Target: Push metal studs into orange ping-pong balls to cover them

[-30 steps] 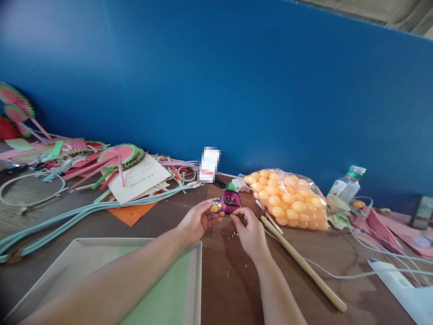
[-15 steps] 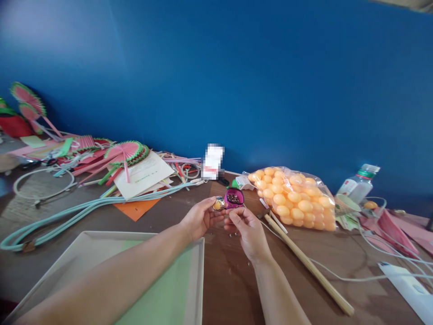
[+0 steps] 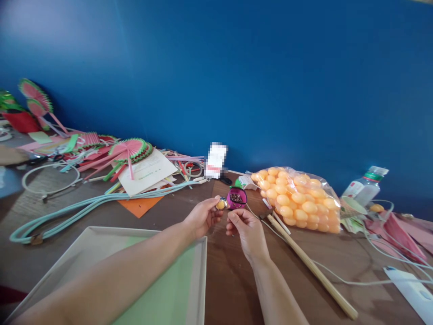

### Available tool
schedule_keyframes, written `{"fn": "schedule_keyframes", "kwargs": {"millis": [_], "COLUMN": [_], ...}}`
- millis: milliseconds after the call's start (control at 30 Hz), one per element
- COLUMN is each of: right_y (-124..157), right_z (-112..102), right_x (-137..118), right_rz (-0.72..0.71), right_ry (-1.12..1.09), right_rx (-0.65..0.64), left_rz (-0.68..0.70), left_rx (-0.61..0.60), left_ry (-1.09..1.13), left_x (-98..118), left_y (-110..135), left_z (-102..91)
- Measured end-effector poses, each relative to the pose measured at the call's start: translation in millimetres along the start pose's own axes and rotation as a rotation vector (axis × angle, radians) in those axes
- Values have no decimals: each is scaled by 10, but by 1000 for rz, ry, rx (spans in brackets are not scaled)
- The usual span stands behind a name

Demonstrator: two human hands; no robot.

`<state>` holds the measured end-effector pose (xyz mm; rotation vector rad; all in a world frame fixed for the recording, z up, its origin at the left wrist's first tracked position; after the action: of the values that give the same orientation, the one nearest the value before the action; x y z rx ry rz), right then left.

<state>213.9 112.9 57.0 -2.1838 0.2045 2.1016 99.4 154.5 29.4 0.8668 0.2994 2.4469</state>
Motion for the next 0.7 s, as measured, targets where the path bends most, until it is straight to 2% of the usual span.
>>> {"fn": "schedule_keyframes", "kwargs": {"millis": [133,267,433,700], "right_y": [2,20,32,-6], "right_z": [0,8,16,-27], "right_x": [16,-7,-50,-20], "right_rz": [45,73,44,-9], "right_ry": [-52,-102,-109,-107], "right_rx": [4,13,46,57], "left_rz": [7,22,65,50], "left_rx": [-5,-65,-101,-153], "left_ry": [25,9,-4,-31], "left_x": [9,5,30,12], "left_y": [12,12,37,63], "left_z": [17,72,120,178]}}
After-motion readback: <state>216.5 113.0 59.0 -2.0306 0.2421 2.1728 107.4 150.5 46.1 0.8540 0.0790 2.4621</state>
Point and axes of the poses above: each hand's wrist, its own y-axis away from the middle knuckle, its own z-axis out of the palm, x = y × z, the point moved 10 cm from there along -y, towards the middle knuckle, and after that the axes turned 10 degrees about y, right-handed, at the moved point
